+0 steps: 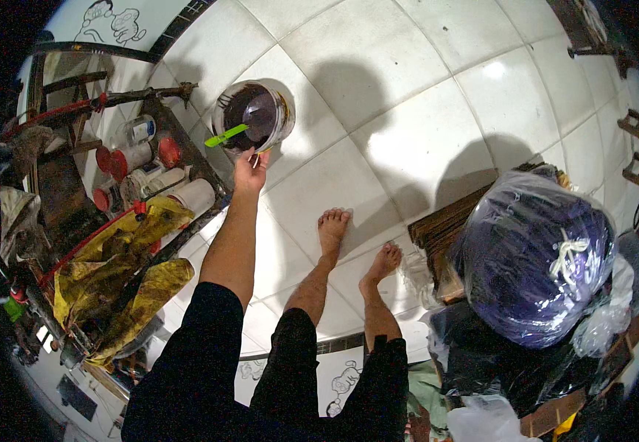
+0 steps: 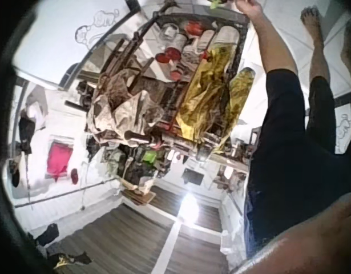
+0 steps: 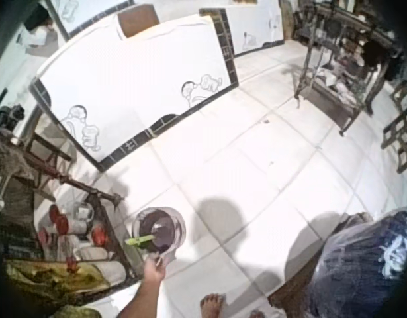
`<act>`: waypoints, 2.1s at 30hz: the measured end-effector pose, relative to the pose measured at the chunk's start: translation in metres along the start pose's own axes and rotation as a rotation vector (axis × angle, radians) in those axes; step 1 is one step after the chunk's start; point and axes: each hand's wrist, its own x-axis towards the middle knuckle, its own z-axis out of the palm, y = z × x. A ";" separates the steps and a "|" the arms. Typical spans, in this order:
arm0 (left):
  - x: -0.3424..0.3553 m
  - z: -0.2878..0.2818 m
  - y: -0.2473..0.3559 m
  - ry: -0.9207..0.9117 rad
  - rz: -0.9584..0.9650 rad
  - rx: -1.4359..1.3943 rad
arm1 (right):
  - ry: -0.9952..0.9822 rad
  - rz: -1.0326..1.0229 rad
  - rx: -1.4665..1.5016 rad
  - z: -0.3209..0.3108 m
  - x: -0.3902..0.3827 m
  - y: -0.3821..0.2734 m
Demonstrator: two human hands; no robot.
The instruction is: The person performs screen printing by placing white paper on a table, applying ink to a screen with a squeegee, and pulling the ink across to transfer a cartoon design onto the paper. The person repeats this process for multiple sheets, periodically adding more ink to the screen.
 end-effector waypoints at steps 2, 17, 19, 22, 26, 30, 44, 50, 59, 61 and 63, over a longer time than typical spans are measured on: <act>-0.014 -0.002 0.007 -0.069 0.031 0.028 | 0.034 0.089 0.029 -0.016 -0.003 -0.018; -0.345 -0.093 0.024 -0.346 -0.018 0.300 | -0.045 -0.963 -0.377 0.008 -0.087 -0.340; -0.411 -0.099 0.033 -0.459 0.001 0.258 | 0.034 -1.461 -0.529 0.038 -0.138 -0.423; -0.507 -0.105 0.051 -0.534 0.038 0.185 | 0.065 -1.855 -0.745 0.088 -0.239 -0.499; -0.632 -0.114 0.090 -0.479 -0.016 0.077 | 0.334 -2.506 -1.444 0.131 -0.380 -0.521; -0.727 -0.136 0.139 -0.416 0.145 0.044 | -0.049 -2.338 -1.589 0.116 -0.501 -0.484; -0.900 -0.364 0.299 -0.260 0.601 -0.162 | 0.139 -2.931 -2.504 0.298 -0.711 -0.261; -0.904 -0.453 0.358 -0.115 0.678 -0.127 | -0.007 -3.176 -2.180 0.373 -0.743 -0.212; -0.870 -0.496 0.444 -0.053 0.649 -0.229 | -0.042 -2.985 -1.999 0.531 -0.726 -0.215; -0.856 -0.496 0.469 -0.035 0.652 -0.208 | -0.137 -2.928 -1.913 0.555 -0.731 -0.235; -0.847 -0.496 0.495 -0.070 0.656 -0.159 | -0.122 -2.726 -1.945 0.566 -0.735 -0.253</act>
